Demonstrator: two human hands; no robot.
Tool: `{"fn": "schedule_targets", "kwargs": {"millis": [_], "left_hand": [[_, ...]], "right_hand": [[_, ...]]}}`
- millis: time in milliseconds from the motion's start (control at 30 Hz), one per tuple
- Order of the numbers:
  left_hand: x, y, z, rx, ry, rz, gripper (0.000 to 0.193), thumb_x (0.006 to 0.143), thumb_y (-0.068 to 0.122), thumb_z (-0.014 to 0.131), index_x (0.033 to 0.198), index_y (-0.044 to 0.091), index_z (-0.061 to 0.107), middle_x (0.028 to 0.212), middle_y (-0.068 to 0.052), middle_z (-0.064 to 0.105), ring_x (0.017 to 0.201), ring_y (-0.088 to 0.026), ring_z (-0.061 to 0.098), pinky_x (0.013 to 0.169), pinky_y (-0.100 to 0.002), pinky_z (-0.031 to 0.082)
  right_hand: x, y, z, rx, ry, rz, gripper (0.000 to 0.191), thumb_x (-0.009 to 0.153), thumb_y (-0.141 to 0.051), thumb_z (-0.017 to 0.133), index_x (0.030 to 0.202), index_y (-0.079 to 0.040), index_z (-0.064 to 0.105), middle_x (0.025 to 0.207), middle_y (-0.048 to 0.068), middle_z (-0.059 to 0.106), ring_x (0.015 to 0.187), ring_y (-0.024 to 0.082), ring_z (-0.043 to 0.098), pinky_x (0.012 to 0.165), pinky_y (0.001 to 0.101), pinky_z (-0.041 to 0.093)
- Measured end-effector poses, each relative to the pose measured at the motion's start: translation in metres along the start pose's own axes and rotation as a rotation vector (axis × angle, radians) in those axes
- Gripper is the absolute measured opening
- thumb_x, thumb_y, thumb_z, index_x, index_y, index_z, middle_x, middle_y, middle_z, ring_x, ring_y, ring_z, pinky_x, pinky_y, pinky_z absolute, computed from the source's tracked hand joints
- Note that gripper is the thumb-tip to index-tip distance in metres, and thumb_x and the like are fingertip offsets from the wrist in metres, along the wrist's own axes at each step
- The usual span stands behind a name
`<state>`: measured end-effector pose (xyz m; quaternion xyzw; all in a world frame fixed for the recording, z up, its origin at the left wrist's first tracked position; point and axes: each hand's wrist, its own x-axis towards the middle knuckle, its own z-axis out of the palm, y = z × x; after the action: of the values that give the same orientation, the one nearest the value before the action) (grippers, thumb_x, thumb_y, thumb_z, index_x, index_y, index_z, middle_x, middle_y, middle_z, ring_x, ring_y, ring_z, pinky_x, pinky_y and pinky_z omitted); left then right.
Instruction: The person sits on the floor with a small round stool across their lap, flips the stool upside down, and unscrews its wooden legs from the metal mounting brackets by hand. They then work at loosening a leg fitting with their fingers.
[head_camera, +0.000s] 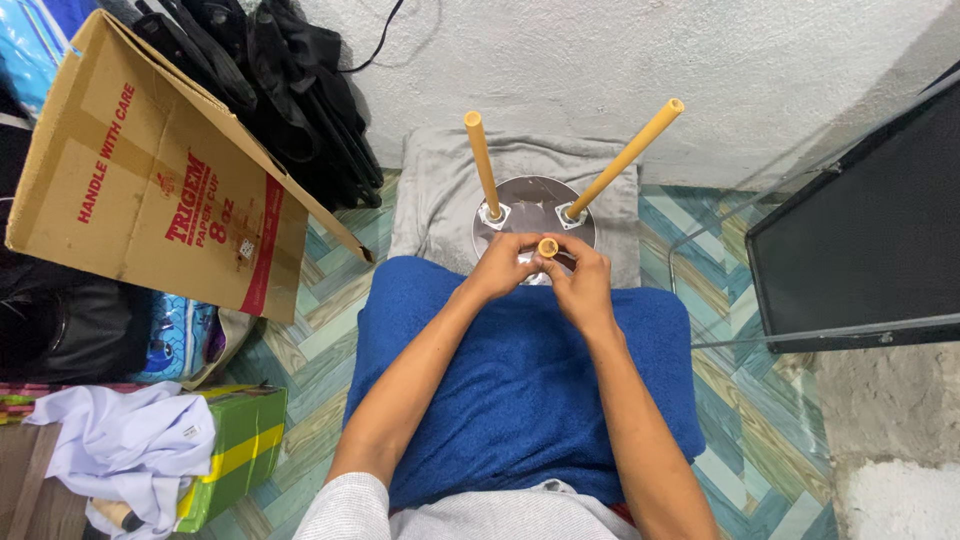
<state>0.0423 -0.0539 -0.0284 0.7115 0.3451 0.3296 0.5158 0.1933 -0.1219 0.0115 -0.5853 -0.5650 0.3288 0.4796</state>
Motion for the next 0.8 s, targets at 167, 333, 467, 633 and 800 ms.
{"fn": "schedule_targets", "kwargs": {"millis": [167,333,467,633,800], "left_hand": [[-0.001,-0.002,-0.004,-0.057,-0.050,-0.024,0.038,0.088,0.005,0.072,0.126,0.000,0.068,0.114,-0.013,0.078,0.109,-0.017,0.072,0.090,-0.034,0.059],[-0.001,-0.007,-0.006,-0.100,-0.072,-0.005,0.037,0.091,0.008,0.074,0.126,0.000,0.068,0.116,-0.013,0.077,0.112,-0.017,0.071,0.095,-0.033,0.057],[-0.002,-0.011,-0.004,-0.041,-0.036,-0.054,0.038,0.089,0.007,0.075,0.126,0.000,0.068,0.115,-0.012,0.078,0.110,-0.018,0.072,0.094,-0.033,0.058],[0.000,-0.013,-0.003,0.011,-0.007,0.002,0.038,0.088,0.005,0.075,0.125,-0.001,0.069,0.118,-0.014,0.077,0.115,-0.022,0.073,0.097,-0.035,0.057],[0.000,-0.014,-0.002,0.003,-0.004,-0.043,0.040,0.085,0.002,0.075,0.125,-0.002,0.068,0.117,-0.015,0.077,0.115,-0.023,0.072,0.098,-0.035,0.057]], "right_hand": [[0.000,-0.001,0.000,-0.022,-0.016,0.010,0.031,0.087,-0.003,0.076,0.117,0.002,0.071,0.104,0.013,0.078,0.102,0.021,0.077,0.085,0.0311,0.062],[0.001,0.001,-0.001,-0.025,-0.044,-0.003,0.033,0.088,-0.003,0.076,0.120,0.001,0.070,0.107,0.013,0.078,0.103,0.022,0.077,0.087,0.0313,0.061],[0.001,0.001,-0.001,-0.046,-0.058,-0.011,0.034,0.089,-0.003,0.075,0.122,0.001,0.070,0.108,0.014,0.078,0.105,0.022,0.077,0.088,0.0322,0.061],[0.001,-0.003,-0.002,-0.042,-0.062,0.026,0.036,0.088,-0.005,0.076,0.124,0.000,0.070,0.111,0.013,0.077,0.105,0.022,0.076,0.090,0.0323,0.060],[0.001,-0.010,-0.003,-0.032,-0.056,0.032,0.040,0.084,-0.006,0.079,0.123,0.000,0.071,0.112,0.013,0.077,0.106,0.021,0.076,0.091,0.0318,0.060]]}}
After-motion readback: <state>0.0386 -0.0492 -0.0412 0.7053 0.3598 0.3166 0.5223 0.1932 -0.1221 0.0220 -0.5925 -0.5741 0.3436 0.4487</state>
